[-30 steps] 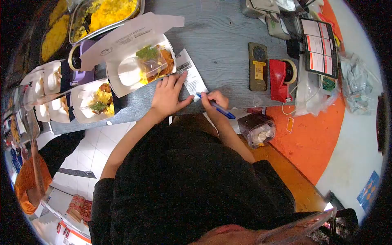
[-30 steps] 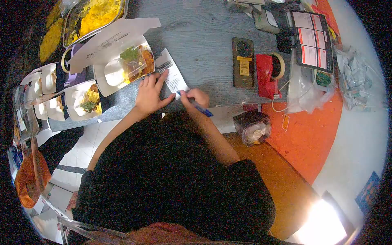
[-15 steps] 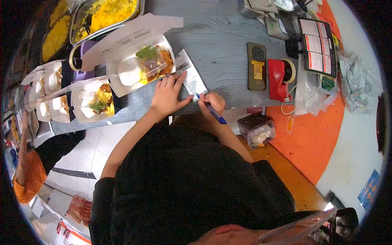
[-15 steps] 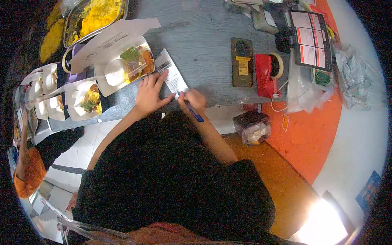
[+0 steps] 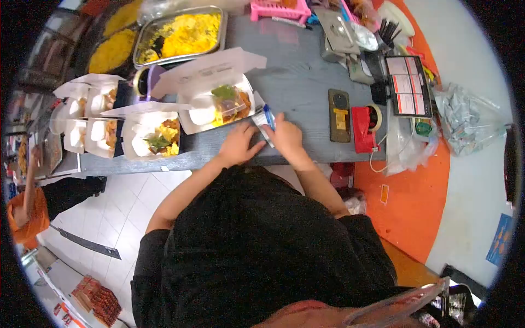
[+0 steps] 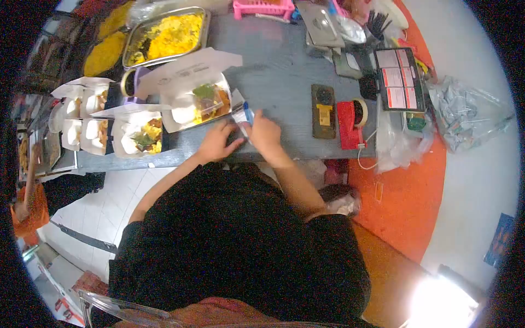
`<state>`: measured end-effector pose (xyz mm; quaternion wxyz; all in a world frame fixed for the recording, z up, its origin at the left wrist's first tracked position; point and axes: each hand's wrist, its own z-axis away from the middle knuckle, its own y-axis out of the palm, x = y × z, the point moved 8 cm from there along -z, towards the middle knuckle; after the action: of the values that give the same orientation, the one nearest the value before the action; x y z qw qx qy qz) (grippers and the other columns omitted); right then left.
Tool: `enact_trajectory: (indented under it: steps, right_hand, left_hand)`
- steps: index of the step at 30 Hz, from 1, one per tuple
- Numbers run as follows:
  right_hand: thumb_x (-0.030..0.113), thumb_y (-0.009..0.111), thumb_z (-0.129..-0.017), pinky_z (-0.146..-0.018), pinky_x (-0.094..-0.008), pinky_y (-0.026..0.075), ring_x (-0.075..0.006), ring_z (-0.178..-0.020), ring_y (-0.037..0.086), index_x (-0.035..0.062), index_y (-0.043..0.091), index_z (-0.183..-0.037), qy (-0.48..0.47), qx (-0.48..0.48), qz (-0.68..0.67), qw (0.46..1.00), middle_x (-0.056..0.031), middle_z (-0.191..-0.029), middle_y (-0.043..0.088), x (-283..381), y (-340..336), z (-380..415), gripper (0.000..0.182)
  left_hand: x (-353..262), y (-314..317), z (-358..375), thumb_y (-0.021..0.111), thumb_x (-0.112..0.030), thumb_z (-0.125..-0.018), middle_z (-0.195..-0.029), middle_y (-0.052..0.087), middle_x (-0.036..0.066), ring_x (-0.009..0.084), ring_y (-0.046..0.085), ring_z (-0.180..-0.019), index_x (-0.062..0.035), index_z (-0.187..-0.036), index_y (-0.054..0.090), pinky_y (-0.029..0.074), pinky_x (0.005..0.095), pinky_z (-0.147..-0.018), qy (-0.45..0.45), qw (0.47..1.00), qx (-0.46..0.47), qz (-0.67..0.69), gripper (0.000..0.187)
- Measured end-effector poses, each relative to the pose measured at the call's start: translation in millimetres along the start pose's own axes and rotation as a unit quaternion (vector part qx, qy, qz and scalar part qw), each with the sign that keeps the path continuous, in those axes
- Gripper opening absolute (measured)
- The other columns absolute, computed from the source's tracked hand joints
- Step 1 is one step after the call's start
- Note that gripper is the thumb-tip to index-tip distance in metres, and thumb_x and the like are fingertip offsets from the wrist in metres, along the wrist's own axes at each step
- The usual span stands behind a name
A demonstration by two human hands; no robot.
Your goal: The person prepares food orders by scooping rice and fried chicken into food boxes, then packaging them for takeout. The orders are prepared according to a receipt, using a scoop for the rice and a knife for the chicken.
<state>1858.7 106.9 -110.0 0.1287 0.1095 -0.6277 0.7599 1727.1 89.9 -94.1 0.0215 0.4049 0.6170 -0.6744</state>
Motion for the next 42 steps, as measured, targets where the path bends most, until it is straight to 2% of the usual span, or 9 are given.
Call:
enact_trajectory:
  steps: [2, 5, 7, 14, 17, 21, 29, 35, 42]
  right_hand:
    - [0.042, 0.053, -0.082, -0.057, -0.0462, 0.048, -0.0351, -0.065, 0.061, 0.0024, 0.043, -0.103, 0.015, -0.035, 0.016, 0.999, -0.0173, -0.071, 0.062, -10.1, -14.1, -13.2, 0.046]
    - [0.036, 0.059, -0.079, -0.062, -0.0447, 0.048, -0.0340, -0.078, 0.061, 0.0033, 0.042, -0.104, 0.103, -0.046, 0.004, 0.994, -0.0190, -0.084, 0.062, -45.3, -34.0, -37.7, 0.045]
    - [0.031, 0.062, -0.076, -0.069, -0.0456, 0.046, -0.0351, -0.086, 0.058, 0.0035, 0.042, -0.107, 0.080, -0.099, 0.023, 0.992, -0.0197, -0.090, 0.060, -47.2, -55.2, -44.8, 0.045]
    - [0.010, 0.063, -0.065, -0.087, -0.0444, 0.035, -0.0302, -0.099, 0.046, 0.0118, 0.036, -0.129, -0.254, -0.351, -0.041, 0.900, -0.0082, -0.093, 0.055, 66.1, -131.4, -43.8, 0.069]
    - [0.012, 0.065, -0.066, -0.088, -0.0579, 0.030, -0.0279, -0.101, 0.047, 0.0176, 0.049, -0.120, -0.232, -0.266, -0.095, 0.931, -0.0075, -0.101, 0.054, 63.2, -135.0, -52.5, 0.057]
    - [-0.004, 0.057, -0.061, -0.091, -0.0427, 0.037, -0.0298, -0.102, 0.049, 0.0119, 0.064, -0.093, -0.258, -0.188, -0.119, 0.940, -0.0082, -0.106, 0.055, 10.3, -103.4, -18.4, 0.036]
    - [-0.012, 0.045, -0.062, -0.103, -0.0430, 0.027, -0.0371, -0.125, 0.032, 0.0053, 0.051, -0.106, -0.210, -0.258, -0.145, 0.932, -0.0202, -0.132, 0.037, -6.9, -63.8, 41.6, 0.048]
    - [-0.004, 0.049, -0.075, -0.086, -0.0375, 0.041, -0.0395, -0.112, 0.044, 0.0035, 0.042, -0.116, -0.058, -0.181, -0.375, 0.907, -0.0254, -0.122, 0.044, 0.4, -47.1, 20.1, 0.042]
    - [0.012, 0.047, -0.088, -0.066, -0.0314, 0.045, -0.0238, -0.072, 0.060, 0.0129, 0.048, -0.119, -0.044, -0.169, -0.345, 0.922, -0.0159, -0.086, 0.061, 6.2, -82.6, 5.4, 0.032]
  left_hand:
    - [22.6, 5.6, 15.4, 0.051, -0.047, -0.082, -0.082, 0.052, 0.013, 0.0268, 0.053, -0.070, -0.0023, -0.113, 0.045, 0.043, 0.0379, -0.062, -0.077, 0.990, 0.049, 0.107, 0.055]
    - [114.7, 9.8, 83.3, 0.044, -0.060, -0.082, -0.087, 0.050, 0.009, 0.0234, 0.056, -0.070, -0.0072, -0.116, 0.039, 0.044, 0.0396, -0.055, -0.473, 0.750, -0.099, 0.451, 0.063]
    - [126.9, 0.4, 106.5, 0.045, -0.058, -0.082, -0.084, 0.048, 0.009, 0.0235, 0.056, -0.072, -0.0084, -0.117, 0.037, 0.044, 0.0401, -0.054, -0.524, 0.587, -0.200, 0.584, 0.062]
    - [111.0, -50.5, 79.0, 0.048, -0.021, -0.082, -0.073, 0.054, 0.009, 0.0198, 0.054, -0.061, 0.0011, -0.109, 0.045, 0.043, 0.0324, -0.048, -0.377, 0.803, -0.232, 0.398, 0.035]
    - [121.7, -38.3, 63.7, 0.050, -0.023, -0.082, -0.073, 0.056, 0.015, 0.0216, 0.054, -0.061, 0.0042, -0.105, 0.048, 0.043, 0.0345, -0.053, -0.315, 0.885, -0.193, 0.284, 0.036]
    - [83.8, -45.5, 47.1, 0.062, -0.030, -0.078, -0.093, 0.057, 0.020, 0.0294, 0.052, -0.088, 0.0076, -0.117, 0.043, 0.042, 0.0378, -0.077, -0.230, 0.949, -0.072, 0.203, 0.057]
    - [17.7, -111.1, 27.2, 0.069, -0.022, -0.070, -0.138, 0.022, 0.025, 0.0392, 0.028, -0.124, -0.0005, -0.129, 0.029, 0.029, 0.0444, -0.100, -0.041, 0.959, -0.244, -0.136, 0.075]
    - [84.9, -67.4, -9.2, 0.051, -0.009, -0.080, -0.121, 0.046, 0.026, 0.0382, 0.047, -0.109, 0.0035, -0.119, 0.037, 0.038, 0.0404, -0.091, -0.117, 0.971, -0.124, 0.165, 0.044]
    - [40.6, -115.9, -7.8, 0.048, -0.011, -0.081, -0.073, 0.056, 0.025, 0.0423, 0.056, -0.072, 0.0017, -0.083, 0.045, 0.042, 0.0459, -0.062, -0.113, 0.974, -0.149, 0.125, 0.013]
